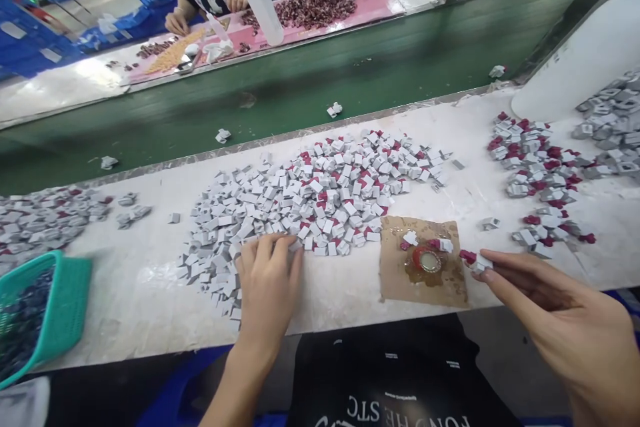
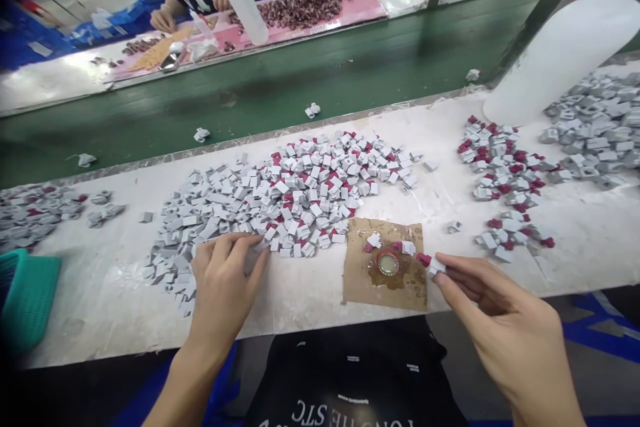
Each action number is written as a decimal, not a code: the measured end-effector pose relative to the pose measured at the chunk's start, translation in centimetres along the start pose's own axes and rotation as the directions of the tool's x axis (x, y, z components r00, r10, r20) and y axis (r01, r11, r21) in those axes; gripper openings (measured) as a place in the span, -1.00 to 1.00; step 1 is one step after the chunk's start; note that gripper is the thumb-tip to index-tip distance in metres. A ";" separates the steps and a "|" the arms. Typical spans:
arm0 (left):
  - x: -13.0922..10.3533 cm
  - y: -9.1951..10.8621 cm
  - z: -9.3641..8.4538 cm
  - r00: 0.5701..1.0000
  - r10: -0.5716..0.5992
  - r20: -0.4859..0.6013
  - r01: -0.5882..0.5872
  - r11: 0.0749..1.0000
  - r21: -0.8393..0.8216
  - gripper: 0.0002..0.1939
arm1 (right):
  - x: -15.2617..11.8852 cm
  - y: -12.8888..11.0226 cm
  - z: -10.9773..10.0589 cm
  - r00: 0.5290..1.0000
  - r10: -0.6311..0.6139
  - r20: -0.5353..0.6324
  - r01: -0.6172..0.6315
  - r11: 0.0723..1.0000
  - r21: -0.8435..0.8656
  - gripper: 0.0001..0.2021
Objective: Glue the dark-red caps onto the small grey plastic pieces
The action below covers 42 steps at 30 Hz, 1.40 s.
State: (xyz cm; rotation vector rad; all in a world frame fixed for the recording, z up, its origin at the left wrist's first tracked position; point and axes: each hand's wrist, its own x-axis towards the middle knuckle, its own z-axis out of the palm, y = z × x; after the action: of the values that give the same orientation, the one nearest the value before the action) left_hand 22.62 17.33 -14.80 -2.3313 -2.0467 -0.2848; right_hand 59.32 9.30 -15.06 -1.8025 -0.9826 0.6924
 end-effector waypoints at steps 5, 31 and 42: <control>-1.1 -0.2 -0.6 0.991 -0.089 0.095 0.112 0.956 -0.272 -0.72 | -0.3 0.4 0.0 0.995 -0.077 0.065 0.078 0.997 -0.014 -0.81; -5.1 1.9 0.5 0.964 -0.006 0.267 0.174 0.772 -0.611 -0.79 | -1.2 -1.9 2.2 0.937 -0.274 0.215 0.284 0.959 -0.019 -0.82; 1.4 10.4 -1.2 0.920 0.133 0.369 0.335 0.224 -0.915 -0.85 | 0.3 -3.4 2.3 0.973 -0.085 0.214 0.004 0.935 0.355 -0.83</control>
State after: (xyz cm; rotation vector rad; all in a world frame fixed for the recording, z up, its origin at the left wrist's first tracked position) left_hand 32.92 17.11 -12.37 -2.9713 -2.6708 -1.8138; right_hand 56.52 11.44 -12.93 -1.4033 -0.9724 0.9953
